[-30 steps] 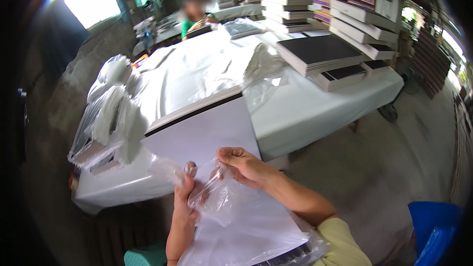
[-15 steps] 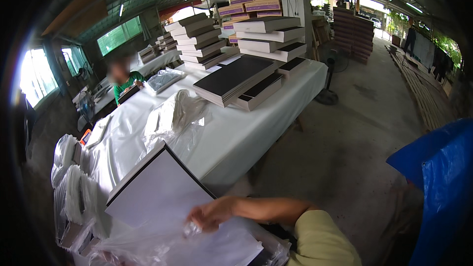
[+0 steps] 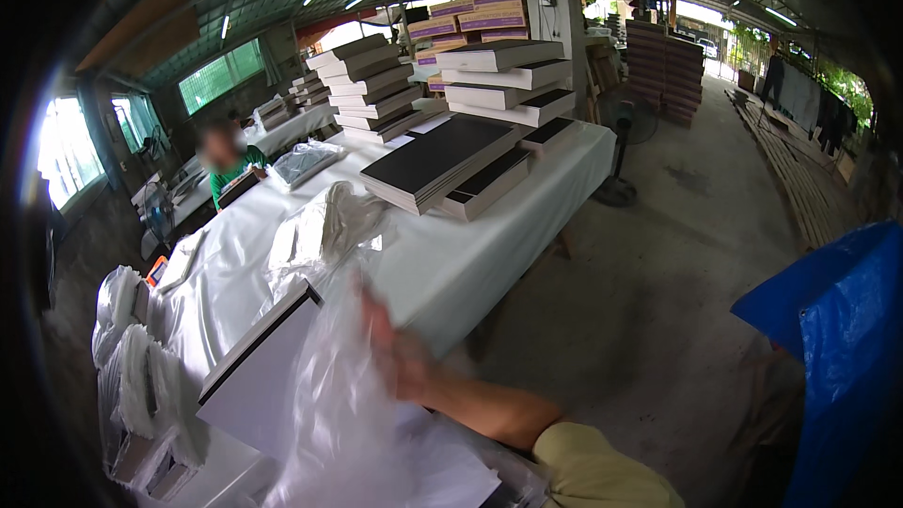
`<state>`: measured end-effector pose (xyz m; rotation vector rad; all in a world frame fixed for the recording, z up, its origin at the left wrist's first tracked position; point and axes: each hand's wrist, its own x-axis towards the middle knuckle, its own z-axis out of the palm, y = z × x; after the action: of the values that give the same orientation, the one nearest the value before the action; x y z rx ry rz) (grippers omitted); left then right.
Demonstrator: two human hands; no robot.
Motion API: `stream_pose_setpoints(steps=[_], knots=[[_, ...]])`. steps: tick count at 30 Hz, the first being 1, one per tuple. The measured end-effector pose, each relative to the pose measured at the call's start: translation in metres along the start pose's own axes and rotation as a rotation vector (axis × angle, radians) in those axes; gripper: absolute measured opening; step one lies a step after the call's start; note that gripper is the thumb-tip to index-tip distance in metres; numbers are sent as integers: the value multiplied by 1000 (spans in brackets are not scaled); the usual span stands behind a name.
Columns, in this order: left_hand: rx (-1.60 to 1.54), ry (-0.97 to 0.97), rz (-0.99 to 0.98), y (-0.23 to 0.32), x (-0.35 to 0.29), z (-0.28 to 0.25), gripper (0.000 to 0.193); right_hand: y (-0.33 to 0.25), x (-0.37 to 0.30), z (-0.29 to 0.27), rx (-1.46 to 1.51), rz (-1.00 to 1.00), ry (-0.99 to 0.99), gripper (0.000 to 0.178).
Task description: The person places books into individual plastic bags by hand, sliding each book into a bag and folding the plastic over.
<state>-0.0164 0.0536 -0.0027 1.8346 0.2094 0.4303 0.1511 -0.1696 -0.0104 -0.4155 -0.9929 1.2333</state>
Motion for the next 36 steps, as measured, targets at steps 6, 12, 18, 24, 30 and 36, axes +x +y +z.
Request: stream_pose_setpoints(steps=[6,12,18,24,30,36], knots=[[32,38,-9,-2,-7,-6,46,-20,1,17,-292,116,-279,51],[61,24,-9,-4,-6,-8,41,-8,-4,8,-80,-14,-41,60],[151,108,7,-4,-15,-30,37,-27,-6,20,-125,-47,-160,69],[444,366,155,12,-18,-61,33,-45,-20,-7,-772,136,196,70],[896,866,351,25,31,-23,55,-60,42,0,-1621,-364,1048,67],[920,905,571,31,7,-41,34,-53,54,-16,-1823,-457,919,57]])
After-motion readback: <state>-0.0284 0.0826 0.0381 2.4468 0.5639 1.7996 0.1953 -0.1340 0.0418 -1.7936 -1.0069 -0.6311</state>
